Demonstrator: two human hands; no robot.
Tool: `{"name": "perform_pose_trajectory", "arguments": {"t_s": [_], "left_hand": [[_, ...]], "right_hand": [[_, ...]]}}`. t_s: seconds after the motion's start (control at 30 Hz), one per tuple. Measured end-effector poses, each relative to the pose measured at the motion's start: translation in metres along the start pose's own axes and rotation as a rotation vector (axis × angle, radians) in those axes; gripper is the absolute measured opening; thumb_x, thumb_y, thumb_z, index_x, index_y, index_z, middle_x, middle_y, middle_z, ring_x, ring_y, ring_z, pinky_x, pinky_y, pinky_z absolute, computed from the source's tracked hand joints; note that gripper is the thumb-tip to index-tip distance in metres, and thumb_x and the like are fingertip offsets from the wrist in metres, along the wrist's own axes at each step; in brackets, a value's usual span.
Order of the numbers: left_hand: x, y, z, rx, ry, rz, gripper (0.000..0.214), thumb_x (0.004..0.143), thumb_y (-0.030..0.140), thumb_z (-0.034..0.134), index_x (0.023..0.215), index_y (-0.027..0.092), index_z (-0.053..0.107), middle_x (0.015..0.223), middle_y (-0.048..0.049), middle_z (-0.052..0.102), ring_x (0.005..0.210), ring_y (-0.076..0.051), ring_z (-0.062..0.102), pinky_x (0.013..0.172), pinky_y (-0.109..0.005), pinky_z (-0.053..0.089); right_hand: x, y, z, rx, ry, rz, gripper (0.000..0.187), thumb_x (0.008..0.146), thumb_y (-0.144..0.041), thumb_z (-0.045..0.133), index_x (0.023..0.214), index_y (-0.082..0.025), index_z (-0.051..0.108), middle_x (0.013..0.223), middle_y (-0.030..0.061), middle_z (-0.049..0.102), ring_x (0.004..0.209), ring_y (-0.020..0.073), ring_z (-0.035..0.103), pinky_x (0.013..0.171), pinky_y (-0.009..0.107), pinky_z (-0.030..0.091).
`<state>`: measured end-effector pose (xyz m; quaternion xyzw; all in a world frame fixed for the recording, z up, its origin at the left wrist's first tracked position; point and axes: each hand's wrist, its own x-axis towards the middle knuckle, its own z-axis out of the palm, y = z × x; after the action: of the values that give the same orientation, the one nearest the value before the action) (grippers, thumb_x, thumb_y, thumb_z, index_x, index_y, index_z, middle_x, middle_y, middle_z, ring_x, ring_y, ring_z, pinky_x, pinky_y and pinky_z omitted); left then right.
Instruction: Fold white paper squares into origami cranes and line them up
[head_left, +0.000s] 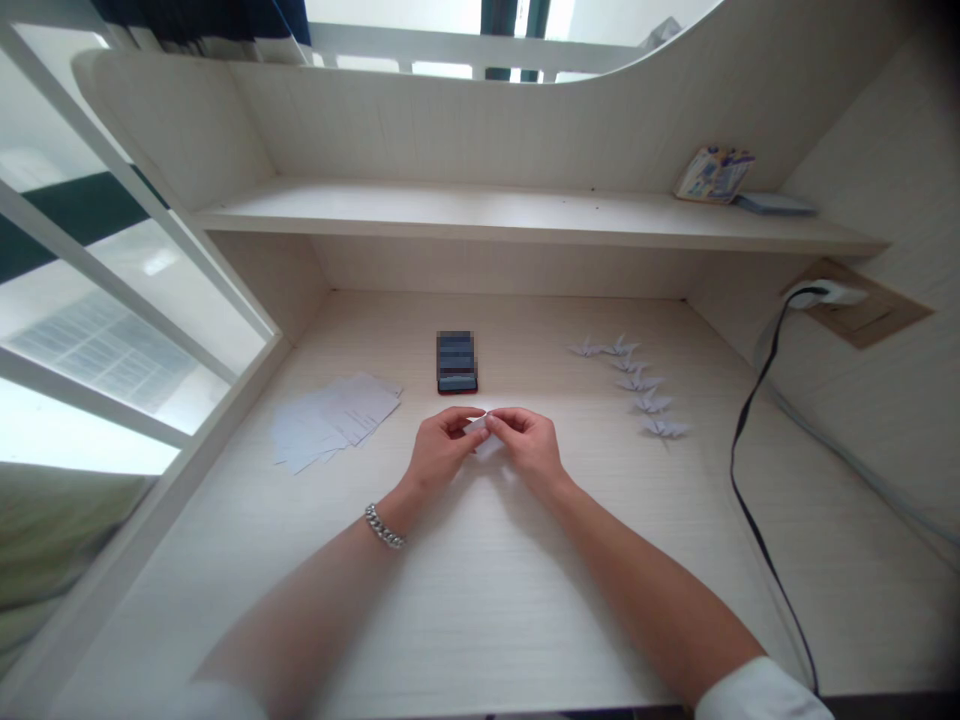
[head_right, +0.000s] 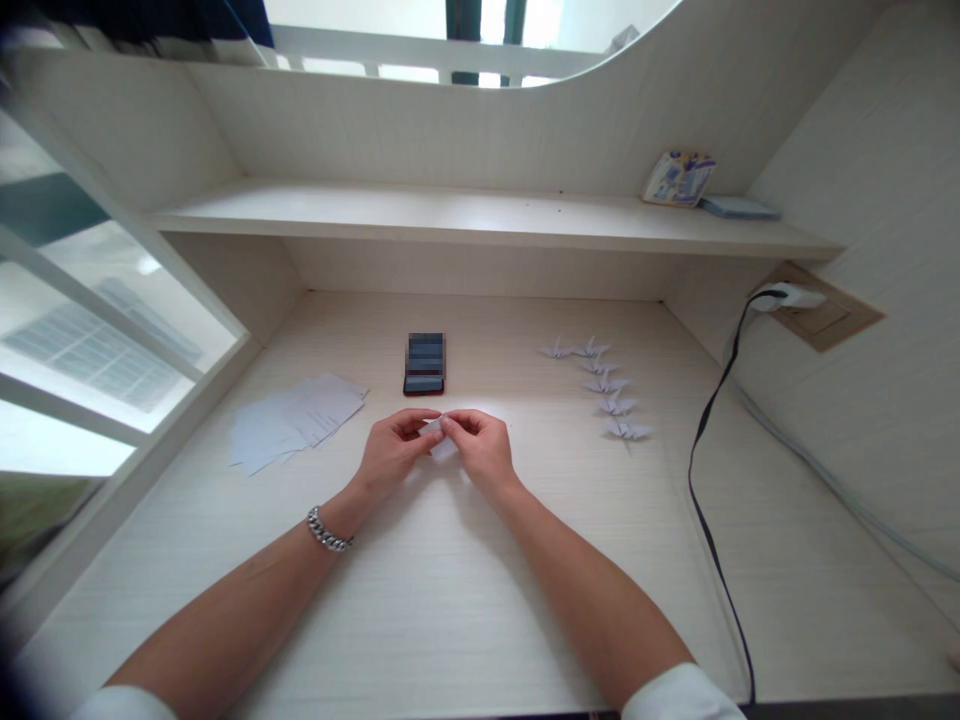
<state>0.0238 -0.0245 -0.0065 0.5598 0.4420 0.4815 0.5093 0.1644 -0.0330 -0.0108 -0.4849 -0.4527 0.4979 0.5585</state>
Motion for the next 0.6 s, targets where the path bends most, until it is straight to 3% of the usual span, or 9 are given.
{"name": "perform_pose_trajectory", "arguments": {"t_s": [0.6], "left_hand": [[0.0, -0.003, -0.0026, 0.066, -0.027, 0.009, 0.035, 0.068, 0.035, 0.069, 0.097, 0.016, 0.07, 0.08, -0.0069, 0.069, 0.058, -0.012, 0.055, 0.056, -0.024, 0.045]], "right_hand": [[0.0006, 0.0, -0.001, -0.004, 0.006, 0.013, 0.035, 0.063, -0.042, 0.072, 0.085, -0.015, 0.072, 0.082, 0.009, 0.072, 0.074, 0.0222, 0.065, 0.067, 0.032, 0.05]]}}
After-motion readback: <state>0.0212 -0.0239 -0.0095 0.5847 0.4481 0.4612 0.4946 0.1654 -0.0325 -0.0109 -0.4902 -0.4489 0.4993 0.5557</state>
